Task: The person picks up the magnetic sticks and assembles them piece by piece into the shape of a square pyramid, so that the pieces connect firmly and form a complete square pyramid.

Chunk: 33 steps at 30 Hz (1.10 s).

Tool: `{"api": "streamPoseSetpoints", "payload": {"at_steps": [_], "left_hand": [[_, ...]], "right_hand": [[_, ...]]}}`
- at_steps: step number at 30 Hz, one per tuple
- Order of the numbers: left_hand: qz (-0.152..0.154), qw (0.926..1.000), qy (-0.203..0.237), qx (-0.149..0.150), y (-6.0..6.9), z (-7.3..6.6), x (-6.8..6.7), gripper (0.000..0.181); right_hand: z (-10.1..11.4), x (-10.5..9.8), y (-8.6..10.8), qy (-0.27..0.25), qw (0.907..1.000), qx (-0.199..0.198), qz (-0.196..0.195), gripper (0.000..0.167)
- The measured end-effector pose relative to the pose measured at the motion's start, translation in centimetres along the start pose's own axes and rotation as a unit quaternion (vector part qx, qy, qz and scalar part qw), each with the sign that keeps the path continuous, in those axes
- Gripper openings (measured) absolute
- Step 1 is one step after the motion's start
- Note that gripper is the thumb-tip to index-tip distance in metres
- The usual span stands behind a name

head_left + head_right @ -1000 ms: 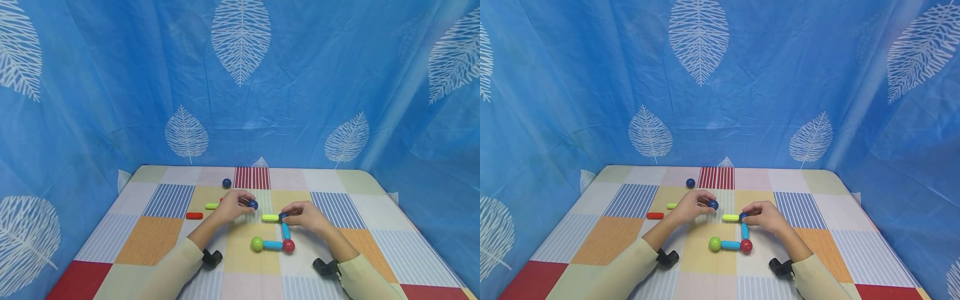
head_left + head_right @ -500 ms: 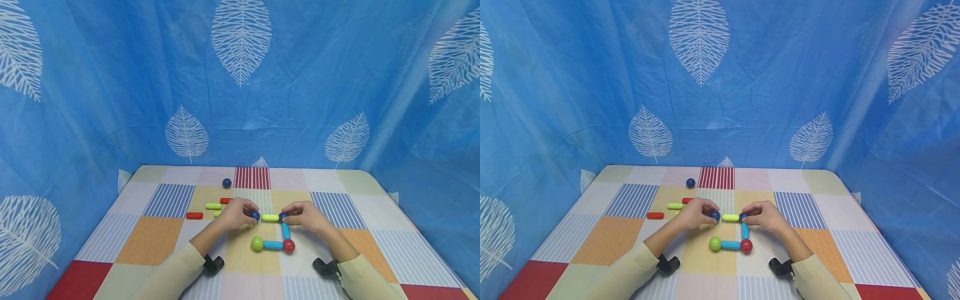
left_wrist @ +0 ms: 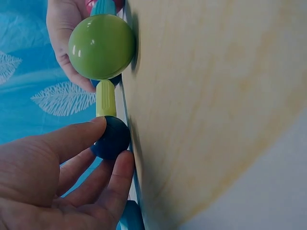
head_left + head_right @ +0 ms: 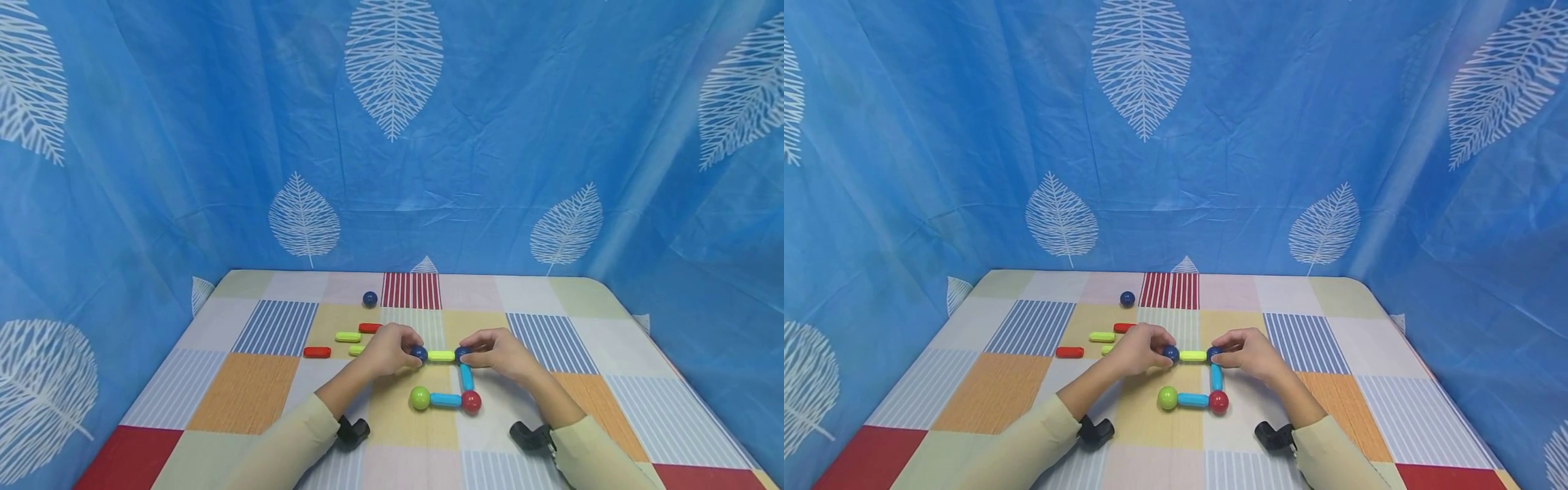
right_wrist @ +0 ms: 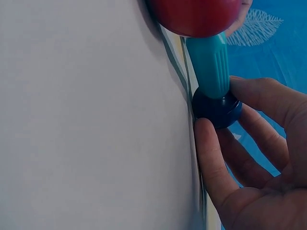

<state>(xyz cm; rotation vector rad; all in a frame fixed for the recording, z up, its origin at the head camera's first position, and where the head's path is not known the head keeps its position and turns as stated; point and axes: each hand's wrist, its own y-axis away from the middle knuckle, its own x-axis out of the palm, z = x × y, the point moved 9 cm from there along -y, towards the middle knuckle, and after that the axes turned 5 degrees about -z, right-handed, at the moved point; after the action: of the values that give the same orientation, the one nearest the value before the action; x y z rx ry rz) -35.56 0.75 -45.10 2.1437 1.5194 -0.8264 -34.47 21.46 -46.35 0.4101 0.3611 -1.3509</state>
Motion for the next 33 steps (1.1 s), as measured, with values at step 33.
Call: {"api": "streamPoseSetpoints", "payload": {"at_steps": [33], "left_hand": [[-0.022,0.9957,-0.080,0.041,3.6,5.6,-9.3,0.021]], "right_hand": [[0.0,0.0,0.2,-0.005,0.9999,-0.008,0.007,0.033]]}}
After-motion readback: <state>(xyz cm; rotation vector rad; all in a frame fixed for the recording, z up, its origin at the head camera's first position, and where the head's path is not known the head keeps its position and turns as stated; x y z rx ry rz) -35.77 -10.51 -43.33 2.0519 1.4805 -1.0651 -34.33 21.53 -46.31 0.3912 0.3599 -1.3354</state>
